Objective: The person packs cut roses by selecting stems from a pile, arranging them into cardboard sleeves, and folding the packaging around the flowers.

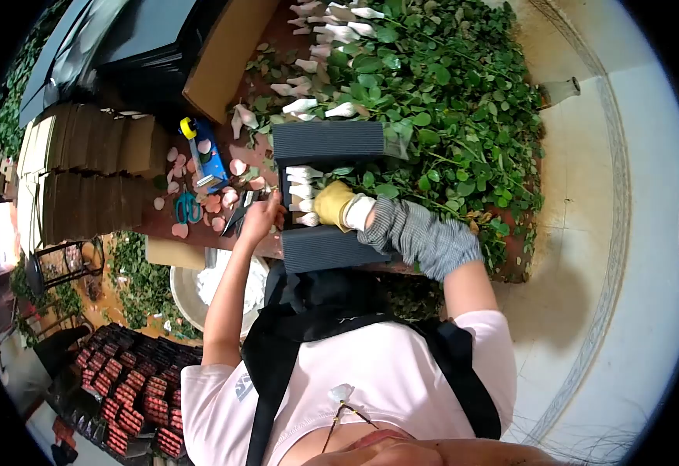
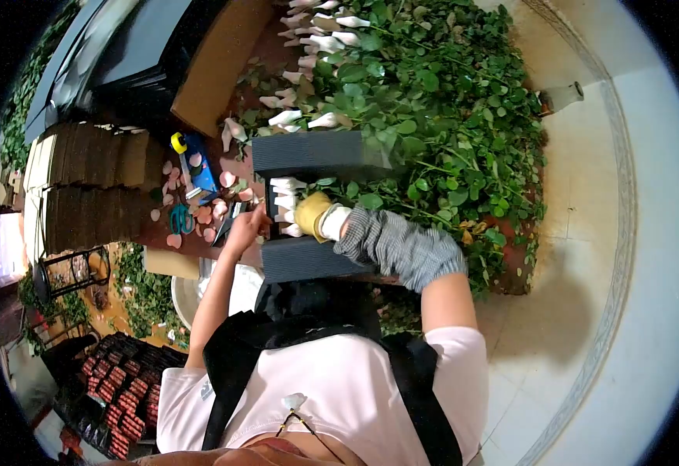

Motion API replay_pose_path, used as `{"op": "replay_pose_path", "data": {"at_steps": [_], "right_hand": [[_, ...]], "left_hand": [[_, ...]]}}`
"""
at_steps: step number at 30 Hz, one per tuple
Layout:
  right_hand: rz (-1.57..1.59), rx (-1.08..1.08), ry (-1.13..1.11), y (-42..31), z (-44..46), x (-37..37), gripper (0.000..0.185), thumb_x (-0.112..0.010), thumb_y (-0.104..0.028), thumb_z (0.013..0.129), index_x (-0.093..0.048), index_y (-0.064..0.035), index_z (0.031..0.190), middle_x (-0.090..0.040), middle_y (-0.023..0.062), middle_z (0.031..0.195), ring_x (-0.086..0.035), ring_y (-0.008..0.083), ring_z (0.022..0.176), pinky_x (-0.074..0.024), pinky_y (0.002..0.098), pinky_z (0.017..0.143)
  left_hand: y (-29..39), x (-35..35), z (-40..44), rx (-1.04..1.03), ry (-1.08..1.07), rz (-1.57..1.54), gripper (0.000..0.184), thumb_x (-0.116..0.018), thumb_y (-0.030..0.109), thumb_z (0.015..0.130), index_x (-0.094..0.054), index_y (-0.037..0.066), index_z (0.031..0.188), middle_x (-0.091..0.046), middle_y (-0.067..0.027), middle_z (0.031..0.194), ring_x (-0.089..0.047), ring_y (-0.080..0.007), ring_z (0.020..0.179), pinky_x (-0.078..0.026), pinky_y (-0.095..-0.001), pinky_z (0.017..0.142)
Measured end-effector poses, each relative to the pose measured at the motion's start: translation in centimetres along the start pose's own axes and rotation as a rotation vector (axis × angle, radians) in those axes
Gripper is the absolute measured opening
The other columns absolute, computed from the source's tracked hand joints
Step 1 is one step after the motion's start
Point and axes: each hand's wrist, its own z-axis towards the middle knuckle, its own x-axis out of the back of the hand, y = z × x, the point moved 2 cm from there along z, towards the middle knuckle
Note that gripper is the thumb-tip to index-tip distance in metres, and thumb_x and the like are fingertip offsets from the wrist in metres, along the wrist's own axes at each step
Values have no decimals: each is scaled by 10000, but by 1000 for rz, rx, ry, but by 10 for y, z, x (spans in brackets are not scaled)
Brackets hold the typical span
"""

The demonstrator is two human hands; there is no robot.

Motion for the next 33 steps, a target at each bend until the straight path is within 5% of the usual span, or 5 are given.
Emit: {"op": "replay_pose_path", "data": {"at_steps": [9, 13, 21, 29, 33], "right_hand": [[101, 44, 142, 14, 12, -33, 249, -578, -322, 933, -730, -137, 1003, -748, 71, 919, -727, 239, 857, -560, 411, 688], [35, 50, 100, 15, 23, -53, 166, -612, -228, 920, -731, -146, 999, -752, 68, 892, -731, 213, 834, -558, 387, 683], [259, 166, 151, 27, 12, -43, 267, -598, -348, 919, -715, -114, 968, -712, 103, 788, -686, 321, 721, -543, 445, 686], [24, -52, 89, 25, 31, -37, 250, -591, -322, 925, -738, -122, 950, -758, 61, 907, -736, 239, 816, -561, 387, 631], [-7, -80, 231, 23, 40, -59, 153, -617, -221, 898, -739, -135, 930, -753, 55, 862, -735, 231, 803, -555, 402, 615]], "left_hand": [[21, -26, -8, -170, -41, 453, 428, -726, 442, 863, -740, 17, 813, -672, -210, 719, -667, -382, 711, -508, -461, 636], [-10, -29, -7, -166, -25, 15, 335, -692, 252, 924, -634, -25, 744, -535, -70, 566, -501, -110, 552, -413, -352, 529], [33, 19, -41, -487, 1058, 397, 118, -551, -21, 898, -553, -19, 781, -559, -95, 764, -547, -191, 733, -442, -326, 689], [36, -16, -6, -238, 121, 494, 347, -685, 375, 911, -627, 35, 878, -644, -177, 844, -660, -394, 805, -503, -477, 671], [21, -25, -8, -477, 305, 240, 178, -633, 162, 918, -624, 19, 813, -607, -145, 793, -625, -330, 774, -488, -417, 676]]}}
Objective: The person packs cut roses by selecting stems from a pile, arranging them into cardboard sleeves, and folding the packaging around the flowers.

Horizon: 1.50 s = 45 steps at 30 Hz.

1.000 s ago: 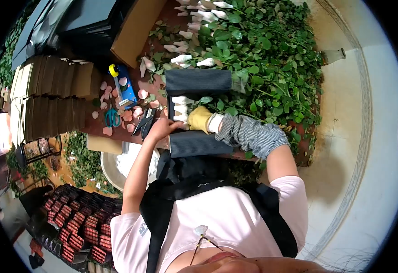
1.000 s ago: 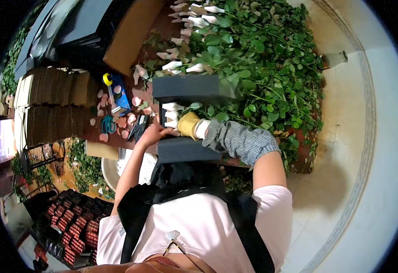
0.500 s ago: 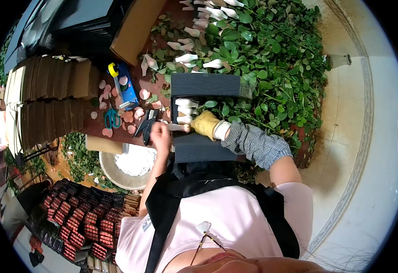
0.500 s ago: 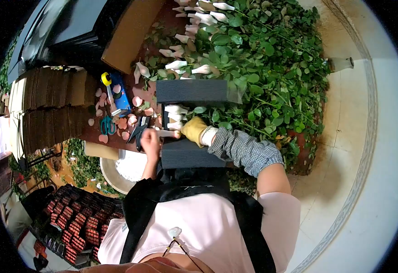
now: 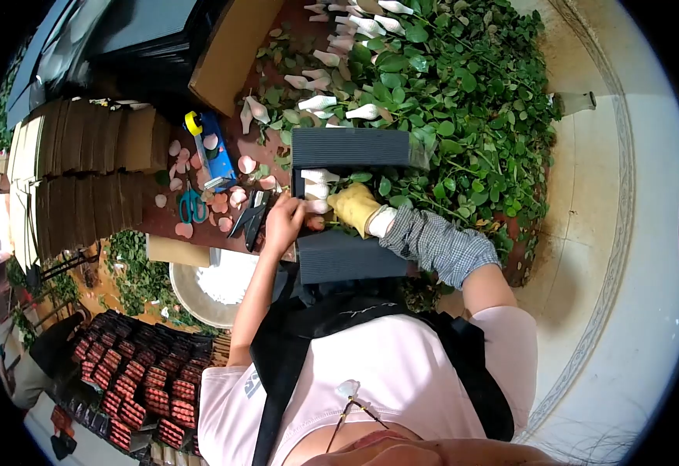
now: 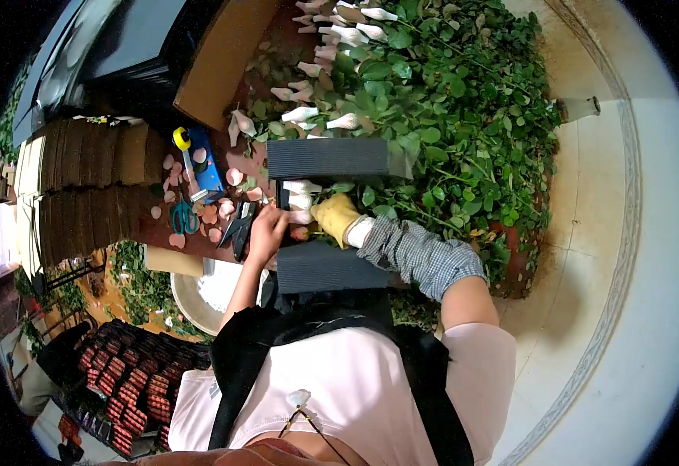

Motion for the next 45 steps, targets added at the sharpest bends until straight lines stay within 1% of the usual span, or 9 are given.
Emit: {"op": "replay_pose_path", "data": {"at_steps": [4, 8, 13, 16, 22, 25, 28, 30, 45], "right_hand": [[108, 13, -4, 7, -7, 13, 159, -618, -216, 903, -718, -95, 924, -747, 79, 869, -728, 249, 800, -558, 383, 642], [277, -29, 390, 18, -39, 41, 264, -597, -360, 945, -675, -108, 930, -693, 72, 780, -669, 264, 687, -553, 407, 684], [133, -191, 6, 14, -14, 35, 189, -616, -252, 923, -699, -104, 1004, -746, 85, 889, -730, 243, 821, -551, 397, 699], [114, -191, -74, 15, -8, 35, 175, -615, -212, 914, -694, -104, 1027, -748, 75, 905, -730, 247, 841, -553, 388, 676], [132, -203, -40, 21, -8, 13, 239, -599, -255, 929, -645, -88, 1094, -743, 85, 933, -717, 270, 870, -545, 408, 718], [288, -85, 258, 26, -33, 38, 307, -560, -332, 955, -626, -69, 1099, -729, 123, 892, -700, 311, 833, -533, 447, 744], [130, -224, 100, 21, -27, 48, 289, -561, -292, 959, -619, -87, 1154, -736, 109, 877, -716, 278, 828, -550, 422, 683], [-35, -228, 162, 27, -9, 13, 257, -560, -351, 961, -657, -127, 1041, -729, 69, 814, -706, 270, 748, -547, 412, 654], [281, -394, 287, 37, -17, 24, 318, -699, -332, 843, -722, -162, 1110, -686, 85, 1160, -653, 293, 1083, -542, 416, 891]], "left_hand": [[2, 52, -3, 249, 467, -244, 178, -570, 21, 879, -510, -26, 718, -546, -92, 684, -493, -187, 627, -443, -340, 615], [-20, 38, -7, 354, -44, -6, 199, -668, 169, 875, -580, -8, 851, -627, -162, 732, -635, -291, 676, -497, -375, 652], [17, -7, 31, 161, -180, 285, 332, -654, 359, 932, -651, 55, 1066, -688, -178, 910, -660, -393, 851, -516, -483, 716], [23, -8, 38, -47, -69, 209, 180, -643, 229, 915, -659, 50, 924, -678, -157, 886, -655, -383, 825, -515, -477, 696], [15, 47, 17, 490, 348, -87, 172, -595, 120, 899, -607, -30, 815, -611, -191, 750, -602, -381, 695, -493, -441, 692], [-1, 51, 9, -112, 366, 200, 150, -587, 92, 850, -574, -44, 789, -503, -173, 701, -522, -321, 652, -423, -411, 607], [-12, 31, 12, 416, -89, 55, 281, -636, 258, 892, -645, -22, 868, -671, -242, 878, -650, -432, 868, -503, -462, 749], [-16, 3, 27, 309, -143, 99, 345, -655, 339, 902, -648, 2, 977, -693, -232, 863, -666, -436, 857, -525, -489, 736], [-11, 51, 25, 329, 332, -114, 128, -608, 70, 878, -619, -26, 794, -647, -123, 823, -607, -244, 738, -490, -373, 701]]}}
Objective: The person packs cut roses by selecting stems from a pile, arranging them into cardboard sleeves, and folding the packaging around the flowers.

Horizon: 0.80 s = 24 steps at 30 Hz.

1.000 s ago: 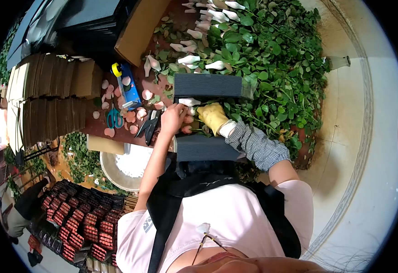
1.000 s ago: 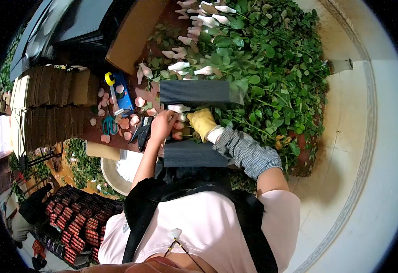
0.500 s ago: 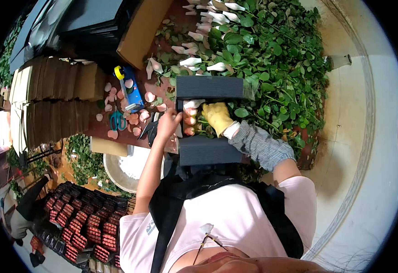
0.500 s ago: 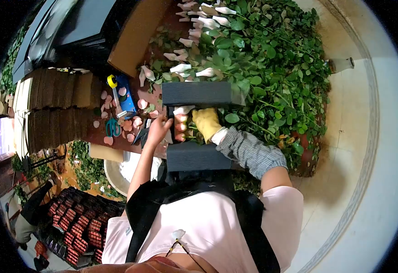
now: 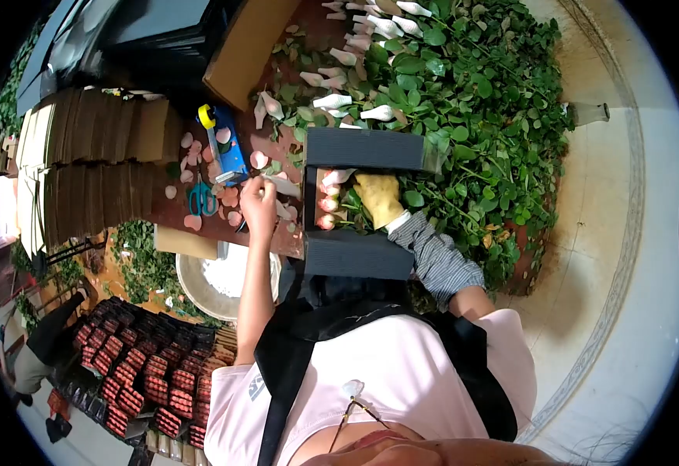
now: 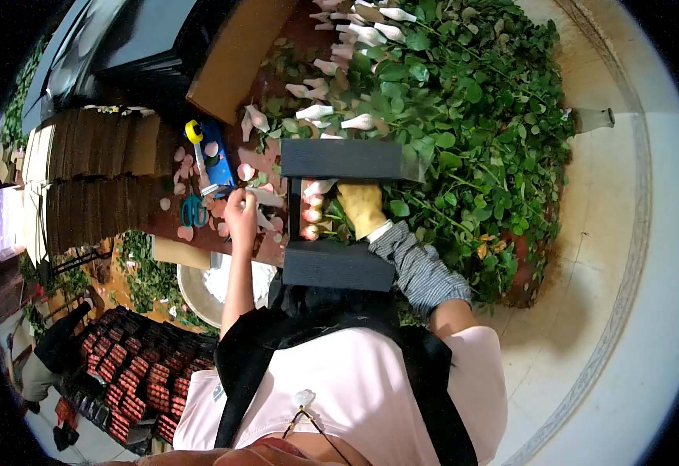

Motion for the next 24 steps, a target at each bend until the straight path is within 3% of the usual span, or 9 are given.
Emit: {"op": "replay_pose_path", "data": {"at_steps": [2, 3, 5, 10, 13, 17, 19, 21, 24], "right_hand": [[10, 18, 29, -1, 3, 4, 337, -699, -332, 842, -715, -163, 1133, -665, 91, 1218, -628, 297, 1139, -533, 416, 915], [14, 20, 46, 0, 3, 6, 347, -700, -332, 842, -711, -164, 1145, -654, 94, 1248, -616, 298, 1167, -529, 416, 927], [11, 42, 111, 2, 2, 2, 284, -675, -354, 862, -720, -184, 1085, -697, 75, 1085, -664, 284, 1004, -544, 417, 840], [-19, -9, 107, 5, 5, -1, 254, -630, -390, 890, -727, -210, 1041, -744, 56, 922, -714, 279, 858, -556, 444, 767], [44, -98, -19, 3, 7, 3, 320, -653, -271, 864, -695, -135, 1150, -695, 117, 1138, -674, 315, 1026, -553, 439, 858], [155, 181, 352, 16, 3, -6, 225, -648, -328, 887, -730, -175, 1030, -720, 94, 955, -687, 332, 851, -554, 465, 748], [253, 297, 252, 24, -2, 3, 271, -648, -333, 910, -714, -146, 1094, -724, 106, 970, -690, 331, 871, -557, 443, 771], [336, 264, 64, 24, -8, 11, 367, -622, -366, 940, -667, -113, 1201, -721, 134, 1045, -688, 332, 938, -550, 429, 822], [145, 317, -90, 25, 2, -4, 485, -597, -383, 958, -562, -113, 1360, -692, 159, 1153, -666, 336, 1029, -533, 422, 880]], "left_hand": [[10, 1, -5, -131, -144, -17, 137, -640, 40, 828, -576, -42, 740, -628, -144, 946, -596, -229, 905, -470, -341, 781], [-13, -16, -6, -228, -171, -135, 141, -655, 77, 848, -586, -37, 805, -617, -144, 866, -603, -251, 824, -486, -355, 760], [-8, -38, -5, 106, -483, 71, 221, -684, 189, 887, -621, -20, 918, -657, -179, 866, -652, -284, 820, -509, -365, 760], [49, -62, -12, -117, -510, 284, 283, -594, 347, 968, -678, 78, 999, -696, -194, 820, -676, -380, 777, -513, -462, 640], [38, -32, -30, -159, -365, 247, 281, -593, 314, 954, -665, 43, 947, -655, -225, 786, -656, -413, 790, -498, -472, 658], [-31, 89, -64, 84, -415, 313, 335, -634, 311, 914, -658, -10, 821, -621, -217, 709, -643, -404, 753, -495, -445, 683], [-77, 143, -95, 390, -349, 551, 424, -711, 405, 865, -674, 1, 991, -669, -237, 866, -667, -398, 852, -516, -446, 747], [-129, 178, -125, 398, -181, 630, 679, -767, 509, 799, -587, 34, 1250, -642, -259, 1101, -650, -409, 1000, -524, -467, 836], [-126, 180, -123, 492, -180, 1032, 817, -769, 542, 788, -473, 91, 1402, -582, -248, 1218, -583, -441, 1144, -510, -490, 913]]}}
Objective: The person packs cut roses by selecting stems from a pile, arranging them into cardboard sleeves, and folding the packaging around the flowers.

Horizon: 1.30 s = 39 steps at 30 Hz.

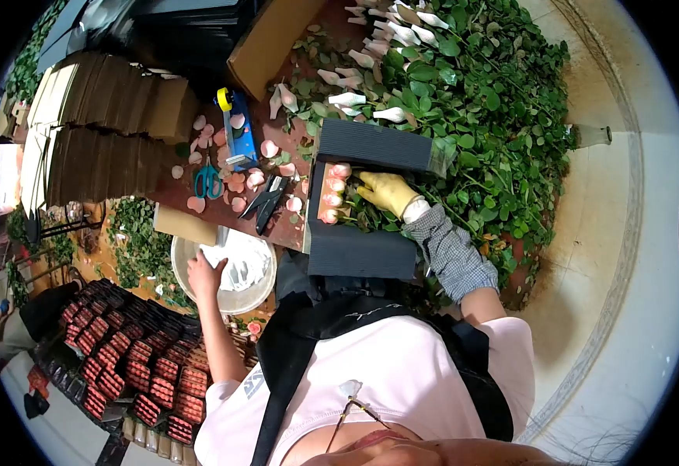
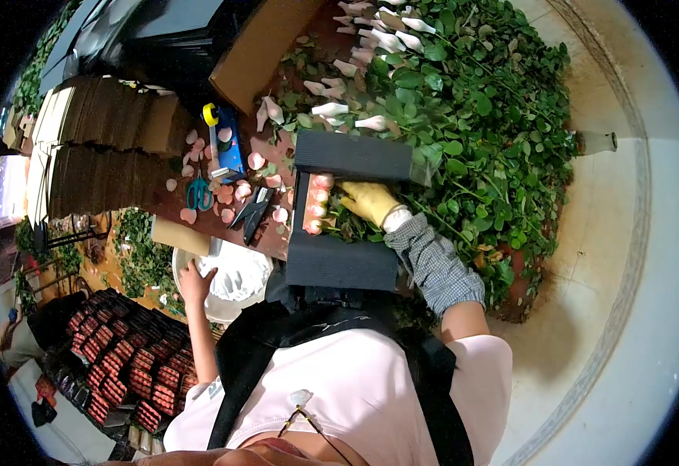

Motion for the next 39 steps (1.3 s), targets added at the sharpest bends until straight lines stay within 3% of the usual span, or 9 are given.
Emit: {"op": "replay_pose_path", "data": {"at_steps": [5, 7, 9, 13, 14, 19, 26, 33, 39], "right_hand": [[101, -111, -280, -21, 5, 20, 491, -569, -358, 969, -545, -119, 1397, -632, 168, 1294, -613, 340, 1161, -483, 400, 1011], [110, 64, -29, -8, 2, 1, 485, -621, -329, 947, -559, -93, 1366, -688, 155, 1035, -663, 333, 919, -538, 416, 821], [109, 63, -17, -15, -1, 5, 472, -632, -304, 940, -563, -89, 1355, -684, 152, 1002, -662, 333, 909, -538, 420, 814], [29, 75, 18, -17, -4, 7, 448, -635, -294, 935, -578, -81, 1325, -680, 150, 979, -665, 332, 904, -538, 425, 811], [33, 80, 38, -16, -5, 6, 443, -638, -290, 932, -582, -79, 1317, -682, 147, 975, -666, 332, 904, -538, 426, 813], [228, 39, 32, -34, -24, 38, 397, -607, -251, 956, -586, -150, 1339, -698, 159, 1124, -665, 345, 1017, -519, 442, 921], [552, -139, 165, -39, -5, 31, 383, -620, -237, 956, -611, -24, 1275, -676, 193, 1190, -664, 339, 1075, -529, 394, 921], [527, -199, 169, -33, -15, 23, 426, -615, -262, 972, -577, -29, 1326, -638, 196, 1281, -628, 321, 1162, -504, 383, 982], [480, -188, 187, -27, -14, 12, 437, -623, -279, 969, -580, -34, 1328, -635, 198, 1283, -617, 334, 1173, -494, 398, 996]], "left_hand": [[119, 24, -3, -332, 67, -757, 285, -713, 256, 888, -697, 19, 1044, -684, -150, 877, -655, -347, 857, -516, -420, 814], [166, 11, 1, -605, 251, -739, 225, -717, 203, 883, -713, 16, 1008, -676, -162, 888, -656, -330, 824, -517, -417, 759], [210, 13, 2, -801, 278, -833, 284, -739, 194, 856, -704, 15, 1074, -672, -166, 900, -655, -313, 805, -518, -400, 729], [277, 12, 14, -642, -231, -920, 452, -770, 243, 823, -659, 1, 1188, -673, -175, 964, -646, -309, 795, -519, -391, 719], [288, 15, 14, -801, -23, -894, 504, -768, 297, 829, -645, -4, 1215, -676, -172, 972, -647, -307, 778, -520, -394, 708], [307, 22, 13, -721, -19, -833, 416, -802, 296, 796, -719, 30, 1104, -610, -167, 888, -632, -310, 805, -513, -394, 731], [311, 2, 18, -870, 52, -1028, 314, -798, 209, 785, -689, 6, 999, -627, -158, 916, -612, -328, 881, -511, -403, 773], [306, -7, 24, -743, -79, -931, 315, -773, 190, 795, -654, -7, 1009, -662, -187, 978, -634, -366, 942, -509, -442, 802], [305, 26, 4, -841, 165, -885, 294, -755, 173, 820, -678, 0, 1045, -651, -167, 945, -628, -367, 900, -504, -443, 774]]}}
